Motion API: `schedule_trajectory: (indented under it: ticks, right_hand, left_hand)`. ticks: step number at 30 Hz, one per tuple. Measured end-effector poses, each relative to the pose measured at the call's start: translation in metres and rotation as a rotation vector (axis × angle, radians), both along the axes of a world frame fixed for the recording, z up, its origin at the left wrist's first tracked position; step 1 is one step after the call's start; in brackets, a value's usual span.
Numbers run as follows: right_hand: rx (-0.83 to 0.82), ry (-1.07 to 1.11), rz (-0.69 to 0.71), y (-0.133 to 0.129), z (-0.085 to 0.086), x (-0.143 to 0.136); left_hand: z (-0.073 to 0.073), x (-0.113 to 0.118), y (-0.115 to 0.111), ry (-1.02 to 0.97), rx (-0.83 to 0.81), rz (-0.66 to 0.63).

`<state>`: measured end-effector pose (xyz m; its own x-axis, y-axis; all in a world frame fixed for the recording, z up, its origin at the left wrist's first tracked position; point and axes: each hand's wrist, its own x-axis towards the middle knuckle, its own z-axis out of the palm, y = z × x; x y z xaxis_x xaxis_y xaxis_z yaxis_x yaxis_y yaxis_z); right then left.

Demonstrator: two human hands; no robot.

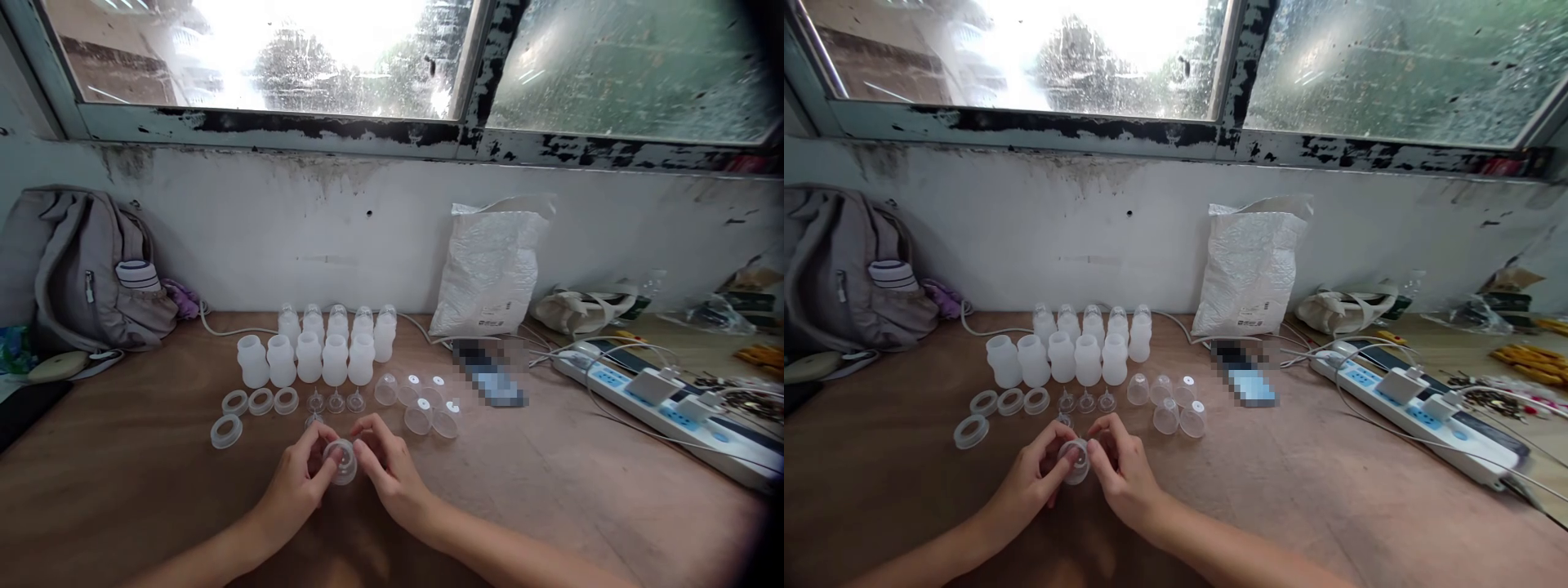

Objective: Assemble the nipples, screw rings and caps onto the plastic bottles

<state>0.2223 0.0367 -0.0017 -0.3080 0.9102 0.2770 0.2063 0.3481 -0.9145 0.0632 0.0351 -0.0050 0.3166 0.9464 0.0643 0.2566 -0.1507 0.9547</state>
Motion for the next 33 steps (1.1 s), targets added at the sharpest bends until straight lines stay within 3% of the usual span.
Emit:
schedule_trajectory:
  ticks: [4,11,15,19,24,27,33]
  right_hand:
    - [-0.131,0.112,0.043,0.003,-0.003,0.001]
    - [-0.014,0.024,0.073,0.000,-0.003,0.001]
    - [0.163,-0.046,0.115,-0.004,-0.003,0.003]
    - [0.397,-0.276,0.243,-0.009,-0.001,0.005]
    - [0.625,-0.433,0.337,-0.014,0.001,0.002]
    - [0.580,-0.349,0.301,-0.014,-0.002,0.003]
    - [0.238,-0.145,0.128,-0.010,-0.005,0.004]
  left_hand:
    - [-0.006,-0.001,0.000,-0.148,-0.025,-0.003]
    - [-0.011,-0.002,0.001,-0.145,-0.006,0.004]
    - [-0.012,-0.001,0.000,-0.220,-0.009,-0.001]
    - [-0.010,-0.002,0.003,-0.213,-0.037,-0.053]
    - [-0.011,-0.004,0.006,-0.212,-0.017,0.004]
    - [-0.015,-0.005,0.005,-0.208,-0.050,0.010]
    - [-0.015,-0.004,0.004,-0.166,-0.058,0.001]
